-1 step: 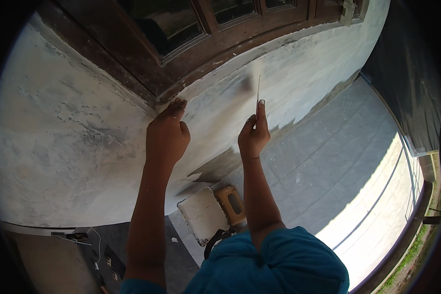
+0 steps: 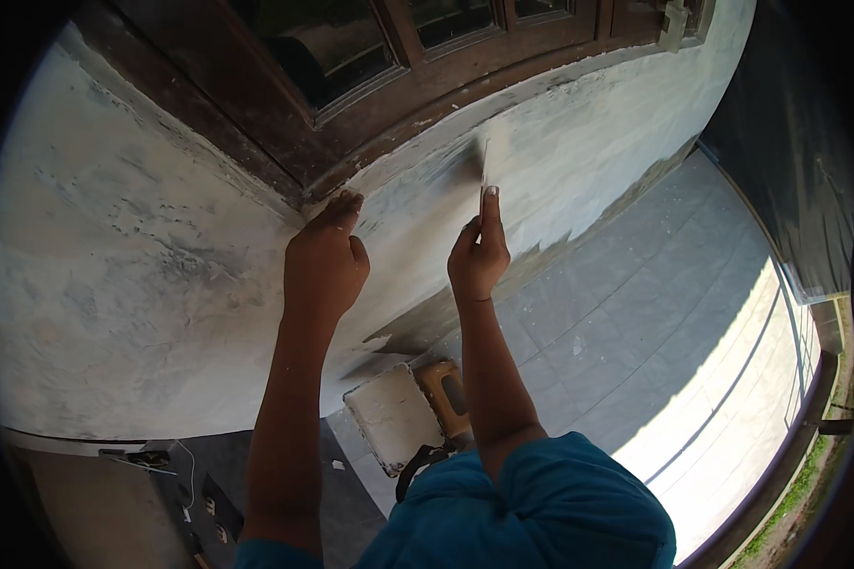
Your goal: Scrape and apply putty/filler to a concrete wall near a window frame.
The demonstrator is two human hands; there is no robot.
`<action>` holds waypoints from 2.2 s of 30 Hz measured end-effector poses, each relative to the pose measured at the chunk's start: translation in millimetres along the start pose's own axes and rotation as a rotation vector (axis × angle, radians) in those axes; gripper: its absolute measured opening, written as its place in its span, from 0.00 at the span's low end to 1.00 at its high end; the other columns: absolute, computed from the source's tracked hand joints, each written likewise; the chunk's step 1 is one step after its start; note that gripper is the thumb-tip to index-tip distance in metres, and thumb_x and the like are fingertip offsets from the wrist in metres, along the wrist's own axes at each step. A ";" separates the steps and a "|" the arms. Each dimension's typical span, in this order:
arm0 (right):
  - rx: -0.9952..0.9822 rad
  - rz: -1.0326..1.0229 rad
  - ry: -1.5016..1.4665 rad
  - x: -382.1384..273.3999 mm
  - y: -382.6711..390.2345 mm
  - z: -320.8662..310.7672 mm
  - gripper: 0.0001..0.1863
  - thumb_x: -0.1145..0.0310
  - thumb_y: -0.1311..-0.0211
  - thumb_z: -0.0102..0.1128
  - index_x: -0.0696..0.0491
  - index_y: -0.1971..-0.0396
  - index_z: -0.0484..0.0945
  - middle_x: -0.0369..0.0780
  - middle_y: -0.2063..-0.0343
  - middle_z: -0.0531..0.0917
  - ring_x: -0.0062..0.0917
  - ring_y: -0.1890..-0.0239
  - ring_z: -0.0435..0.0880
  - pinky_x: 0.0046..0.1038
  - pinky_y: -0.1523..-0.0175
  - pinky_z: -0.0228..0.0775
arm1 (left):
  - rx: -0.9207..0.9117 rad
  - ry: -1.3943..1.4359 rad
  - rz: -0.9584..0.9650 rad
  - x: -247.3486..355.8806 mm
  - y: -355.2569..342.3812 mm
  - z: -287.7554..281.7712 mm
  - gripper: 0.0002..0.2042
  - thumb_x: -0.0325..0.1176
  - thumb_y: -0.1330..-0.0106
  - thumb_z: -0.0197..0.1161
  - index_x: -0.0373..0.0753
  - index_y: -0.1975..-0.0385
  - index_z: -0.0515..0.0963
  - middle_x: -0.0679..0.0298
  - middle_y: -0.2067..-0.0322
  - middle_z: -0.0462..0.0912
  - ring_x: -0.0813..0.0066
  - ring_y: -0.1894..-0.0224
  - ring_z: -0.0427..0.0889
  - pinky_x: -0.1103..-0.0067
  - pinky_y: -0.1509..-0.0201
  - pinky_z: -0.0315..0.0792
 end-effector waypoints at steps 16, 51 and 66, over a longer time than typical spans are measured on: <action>0.094 0.040 0.042 12.1 0.1 -13.0 0.23 0.82 0.35 0.49 0.59 0.41 0.74 0.49 0.46 0.81 0.39 0.46 0.84 0.29 0.48 0.78 | -0.048 0.033 -0.048 -2.5 -0.1 -6.0 0.20 0.21 0.44 0.54 0.35 0.49 0.80 0.55 0.46 0.81 0.61 0.47 0.82 0.71 0.42 0.77; -0.393 0.882 -0.468 60.1 144.8 -27.8 0.11 0.77 0.34 0.55 0.57 0.53 0.77 0.40 0.62 0.84 0.19 0.63 0.82 0.26 0.56 0.79 | -0.154 0.340 -0.236 -19.4 2.2 -12.0 0.17 0.23 0.39 0.53 0.32 0.51 0.80 0.42 0.57 0.82 0.46 0.52 0.81 0.66 0.45 0.74; -0.260 1.104 -1.000 -30.2 146.7 -22.9 0.18 0.80 0.42 0.51 0.56 0.50 0.73 0.42 0.58 0.82 0.33 0.58 0.86 0.39 0.56 0.86 | 0.043 -0.199 0.549 -66.9 107.1 -61.7 0.20 0.26 0.47 0.59 0.35 0.50 0.79 0.57 0.46 0.80 0.64 0.39 0.76 0.68 0.30 0.67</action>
Point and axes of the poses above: each hand's wrist, its own y-axis away from the middle knuckle, its own z-axis out of the palm, x = y × z, the point moved 6 cm from there along -y, towards the middle knuckle
